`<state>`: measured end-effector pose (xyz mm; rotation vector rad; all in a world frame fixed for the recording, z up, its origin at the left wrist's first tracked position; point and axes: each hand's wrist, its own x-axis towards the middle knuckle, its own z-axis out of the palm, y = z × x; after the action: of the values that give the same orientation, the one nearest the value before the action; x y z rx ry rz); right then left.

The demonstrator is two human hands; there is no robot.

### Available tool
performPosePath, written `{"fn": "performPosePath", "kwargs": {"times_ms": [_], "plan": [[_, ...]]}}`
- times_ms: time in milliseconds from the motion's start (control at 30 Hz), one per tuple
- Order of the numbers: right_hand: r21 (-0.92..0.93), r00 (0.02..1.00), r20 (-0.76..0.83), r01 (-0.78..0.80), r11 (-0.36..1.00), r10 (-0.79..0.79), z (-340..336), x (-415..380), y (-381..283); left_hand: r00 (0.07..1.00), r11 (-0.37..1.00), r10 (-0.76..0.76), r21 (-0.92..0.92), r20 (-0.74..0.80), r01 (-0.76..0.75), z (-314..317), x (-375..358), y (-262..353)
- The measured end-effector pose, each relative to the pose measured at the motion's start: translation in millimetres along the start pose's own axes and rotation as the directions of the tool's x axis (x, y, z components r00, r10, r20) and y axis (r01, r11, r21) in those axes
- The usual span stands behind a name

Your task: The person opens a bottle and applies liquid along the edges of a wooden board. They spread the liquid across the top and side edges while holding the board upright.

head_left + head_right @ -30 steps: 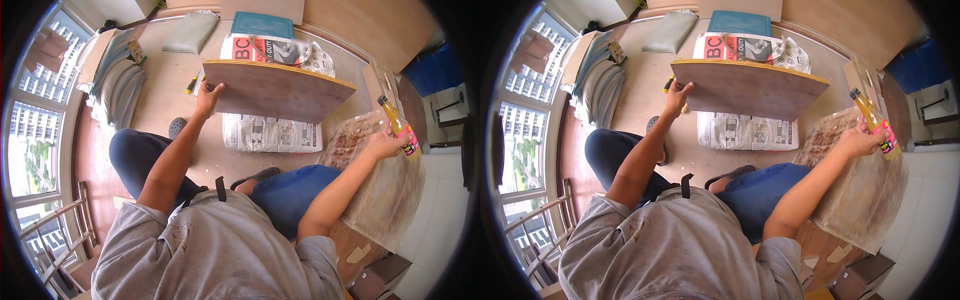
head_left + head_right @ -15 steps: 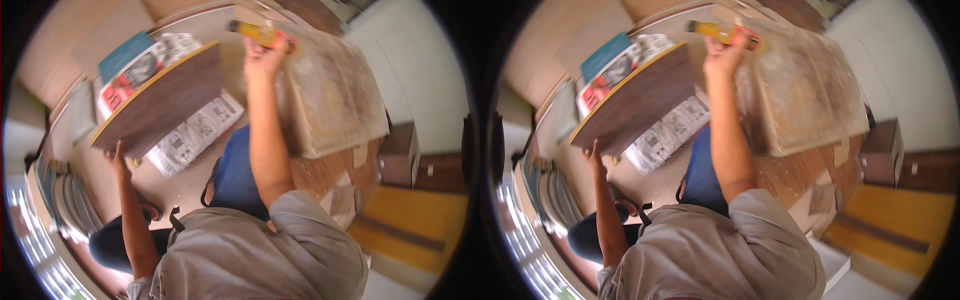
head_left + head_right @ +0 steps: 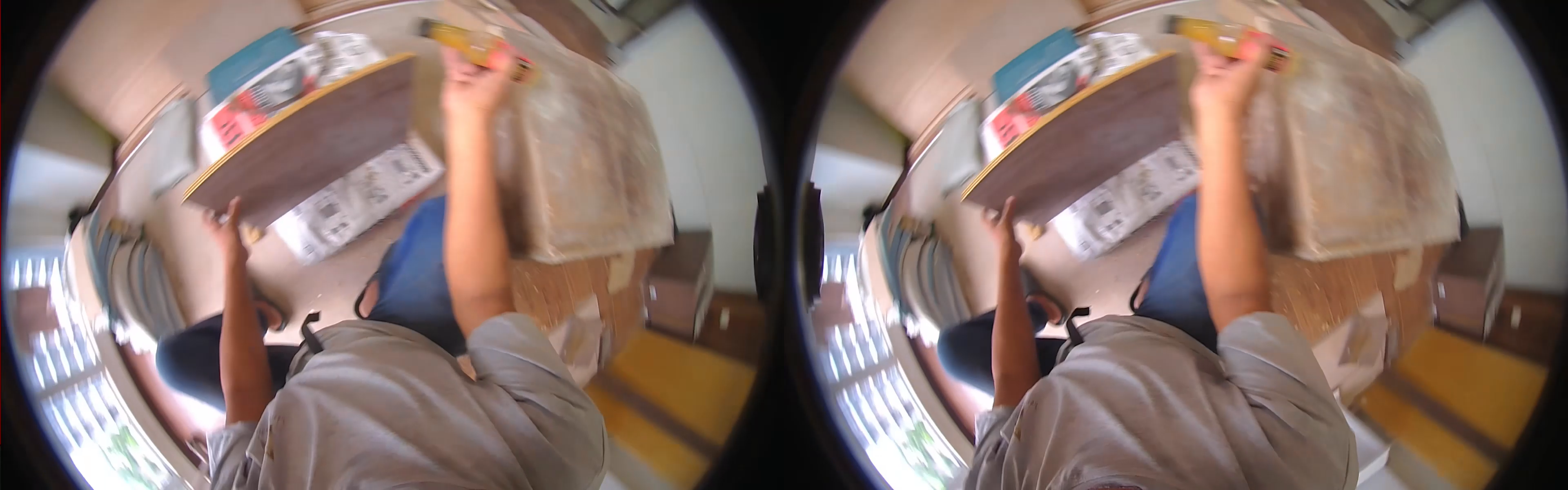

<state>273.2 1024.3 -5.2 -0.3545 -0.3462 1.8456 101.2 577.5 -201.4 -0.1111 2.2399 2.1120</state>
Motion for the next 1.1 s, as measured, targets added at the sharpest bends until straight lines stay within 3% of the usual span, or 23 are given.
{"fn": "performPosePath", "kwargs": {"times_ms": [33,67,100,200,267,400,467,500,533,600,633,700,733,767,833,867,900,933,1000,1067,1100], "plan": [[-0.025,0.999,0.047,-0.005,1.0,0.006,2,-6,-3,0.998,0.999,0.047,-0.007,-0.038,-0.047,-4,10,-17],[0.003,1.0,-0.015,0.008,1.0,-0.008,13,-12,-5,0.994,0.996,0.093,-0.014,-0.057,-0.094,-8,18,-29],[0.004,0.997,-0.082,0.005,1.0,-0.005,9,-5,-4,0.996,0.996,0.078,-0.047,-0.038,-0.08,-9,14,-19],[-0.061,1.0,-0.013,0.016,0.998,-0.017,-1,-4,-2,0.998,0.997,0.054,-0.048,-0.036,-0.056,-5,1,5],[-0.06,1.0,-0.028,0.009,0.998,-0.011,-2,-1,-4,0.994,0.998,0.029,-0.066,0.108,-0.022,-9,2,9],[-0.011,1.0,0.009,0.001,1.0,0.0,-9,8,-1,0.995,1.0,0.018,-0.023,0.101,-0.016,-8,1,14],[-0.009,1.0,0.011,-0.006,1.0,0.006,-6,11,-2,0.993,0.997,0.074,0.019,-0.089,-0.073,-7,8,-6],[0.006,0.999,-0.037,0.004,1.0,-0.004,0,9,-4,0.981,0.984,0.106,0.162,-0.161,-0.08,-13,16,-24],[0.02,0.996,-0.084,0.007,1.0,-0.005,3,6,-4,0.977,0.998,-0.016,0.062,-0.213,0.03,-4,-23,31],[0.021,1.0,-0.02,0.021,1.0,-0.021,-3,11,-7,0.909,0.983,0.151,0.158,-0.388,-0.096,-10,-41,34],[0.038,0.994,0.105,-0.003,0.999,-0.001,-27,31,-10,0.876,0.942,0.299,0.266,-0.377,-0.207,-5,-59,63],[0.061,0.992,0.127,-0.032,0.998,0.024,-34,32,-16,0.886,0.894,0.434,0.201,-0.164,-0.4,3,-69,138],[0.081,0.988,0.153,-0.047,0.996,0.034,-30,30,-22,0.825,0.777,0.565,0.359,-0.033,-0.517,11,-60,177],[0.035,0.992,-0.096,0.088,0.995,-0.085,30,-22,-19,0.821,0.776,0.549,0.27,0.156,-0.57,20,-39,198],[0.035,0.996,-0.058,0.075,0.997,-0.073,24,-19,-17,0.714,0.699,0.413,0.306,0.565,-0.646,54,7,235],[0.031,0.997,-0.022,0.068,0.997,-0.068,21,-16,-19,0.545,0.521,0.354,0.324,0.76,-0.79,72,42,235],[0.033,0.996,-0.016,0.083,0.996,-0.082,19,-14,-21,0.574,0.446,0.173,0.456,0.801,-0.771,91,65,230],[-0.003,0.995,0.008,0.099,0.995,-0.099,19,-16,-19,0.529,0.313,0.027,0.495,0.848,-0.81,107,96,219],[-0.023,0.991,0.027,0.129,0.991,-0.128,27,-25,-15,0.438,0.077,-0.115,0.447,0.892,-0.891,133,140,189],[-0.055,0.986,-0.06,0.153,0.987,-0.156,41,-32,-19,0.368,0.006,-0.137,0.372,0.92,-0.928,155,170,160],[-0.011,0.976,0.178,0.128,0.992,-0.125,4,-11,-25,0.367,-0.049,-0.2,0.365,0.909,-0.93,172,180,151]]}}
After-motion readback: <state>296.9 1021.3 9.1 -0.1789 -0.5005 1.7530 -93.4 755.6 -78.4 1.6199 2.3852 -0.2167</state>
